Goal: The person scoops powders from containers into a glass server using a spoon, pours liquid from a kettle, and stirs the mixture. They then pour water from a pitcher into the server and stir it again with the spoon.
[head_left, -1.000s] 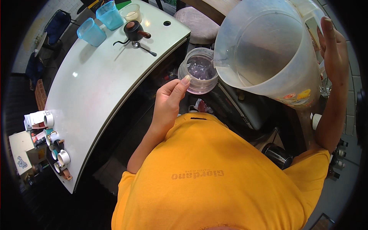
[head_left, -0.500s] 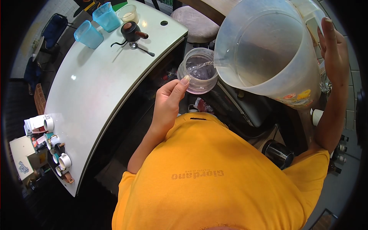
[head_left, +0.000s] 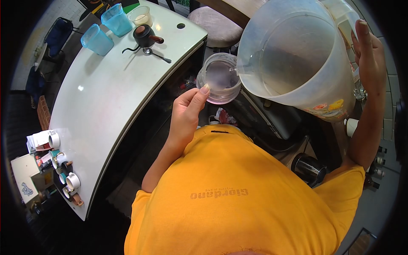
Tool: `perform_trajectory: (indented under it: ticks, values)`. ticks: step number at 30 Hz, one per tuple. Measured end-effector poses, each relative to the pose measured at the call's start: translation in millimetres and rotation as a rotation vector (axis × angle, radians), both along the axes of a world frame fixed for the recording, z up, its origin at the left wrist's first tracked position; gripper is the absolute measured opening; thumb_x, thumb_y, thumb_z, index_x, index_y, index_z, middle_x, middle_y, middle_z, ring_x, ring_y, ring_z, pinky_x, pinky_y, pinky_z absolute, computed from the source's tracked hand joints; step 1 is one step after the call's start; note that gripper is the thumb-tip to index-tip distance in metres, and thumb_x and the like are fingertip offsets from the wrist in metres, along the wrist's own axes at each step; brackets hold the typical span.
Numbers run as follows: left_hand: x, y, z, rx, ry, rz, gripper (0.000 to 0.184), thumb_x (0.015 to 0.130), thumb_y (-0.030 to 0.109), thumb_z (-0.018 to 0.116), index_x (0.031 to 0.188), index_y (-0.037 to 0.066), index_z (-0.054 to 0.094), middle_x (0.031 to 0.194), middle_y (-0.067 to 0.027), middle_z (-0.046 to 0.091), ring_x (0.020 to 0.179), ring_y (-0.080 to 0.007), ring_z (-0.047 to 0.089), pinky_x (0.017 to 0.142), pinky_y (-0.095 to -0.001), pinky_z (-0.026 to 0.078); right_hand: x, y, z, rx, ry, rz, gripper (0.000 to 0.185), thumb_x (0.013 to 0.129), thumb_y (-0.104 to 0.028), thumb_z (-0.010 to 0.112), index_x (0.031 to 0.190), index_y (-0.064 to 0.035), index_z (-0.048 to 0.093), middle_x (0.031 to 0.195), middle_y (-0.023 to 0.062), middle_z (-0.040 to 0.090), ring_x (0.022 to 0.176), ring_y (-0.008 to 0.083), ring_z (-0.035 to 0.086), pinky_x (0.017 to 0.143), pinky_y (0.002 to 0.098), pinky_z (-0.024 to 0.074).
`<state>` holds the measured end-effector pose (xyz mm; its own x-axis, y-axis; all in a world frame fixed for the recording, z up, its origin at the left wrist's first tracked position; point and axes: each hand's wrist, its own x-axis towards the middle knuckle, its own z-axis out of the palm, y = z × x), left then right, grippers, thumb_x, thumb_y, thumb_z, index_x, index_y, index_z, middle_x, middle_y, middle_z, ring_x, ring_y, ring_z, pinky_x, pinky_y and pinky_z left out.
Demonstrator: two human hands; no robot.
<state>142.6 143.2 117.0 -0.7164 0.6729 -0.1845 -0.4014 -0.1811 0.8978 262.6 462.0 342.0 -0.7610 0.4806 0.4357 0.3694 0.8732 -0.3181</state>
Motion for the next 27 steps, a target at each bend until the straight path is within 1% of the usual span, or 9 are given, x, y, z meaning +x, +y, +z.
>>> perform_trajectory:
  ticks: [7, 16, 19, 27]
  values:
    - [-2.6, 0.2, -0.2, 0.002, -0.003, -0.013, 0.039, 0.095, 0.025, 0.057, 0.062, 0.013, 0.042, 0.06, 0.0062, 0.03, 0.057, -0.006, 0.026, 0.053, -0.0239, 0.022, 4.0, 11.4, 2.4, -0.042, -0.049, -0.02, 0.06, 0.094, -0.064, 0.039, 0.067, -0.0102, 0.047, 0.055, -0.0082, 0.029, 0.05, 0.0033, 0.025, 0.047, 0.0244, 0.0194]
    - [-6.4, 2.0, -1.9, -0.002, 0.016, -0.012, 0.039, 0.096, 0.026, 0.057, 0.062, 0.013, 0.042, 0.06, 0.0062, 0.029, 0.057, -0.0062, 0.025, 0.053, -0.0244, 0.022, -1.5, -0.6, 1.1, -0.045, 0.003, -0.026, 0.06, 0.094, -0.063, 0.039, 0.072, -0.0093, 0.053, 0.056, -0.0089, 0.029, 0.051, 0.0026, 0.025, 0.047, 0.0239, 0.0189]
    - [-7.2, 2.6, -2.6, -0.001, 0.01, -0.013, 0.039, 0.096, 0.026, 0.057, 0.062, 0.013, 0.042, 0.06, 0.006, 0.03, 0.057, -0.0061, 0.025, 0.053, -0.0242, 0.022, 1.1, 9.7, 2.2, -0.026, -0.053, -0.011, 0.06, 0.094, -0.063, 0.039, 0.072, -0.0094, 0.053, 0.056, -0.0088, 0.029, 0.051, 0.0026, 0.025, 0.048, 0.0239, 0.0189]
    - [-9.4, 3.9, -3.3, -0.016, 0.025, -0.003, 0.039, 0.094, 0.026, 0.058, 0.061, 0.013, 0.042, 0.059, 0.0057, 0.032, 0.057, -0.0058, 0.026, 0.053, -0.024, 0.021, 0.8, 18.6, 1.1, -0.024, -0.033, -0.03, 0.06, 0.093, -0.064, 0.04, 0.068, -0.0103, 0.049, 0.056, -0.0079, 0.028, 0.051, 0.003, 0.026, 0.048, 0.0241, 0.0193]
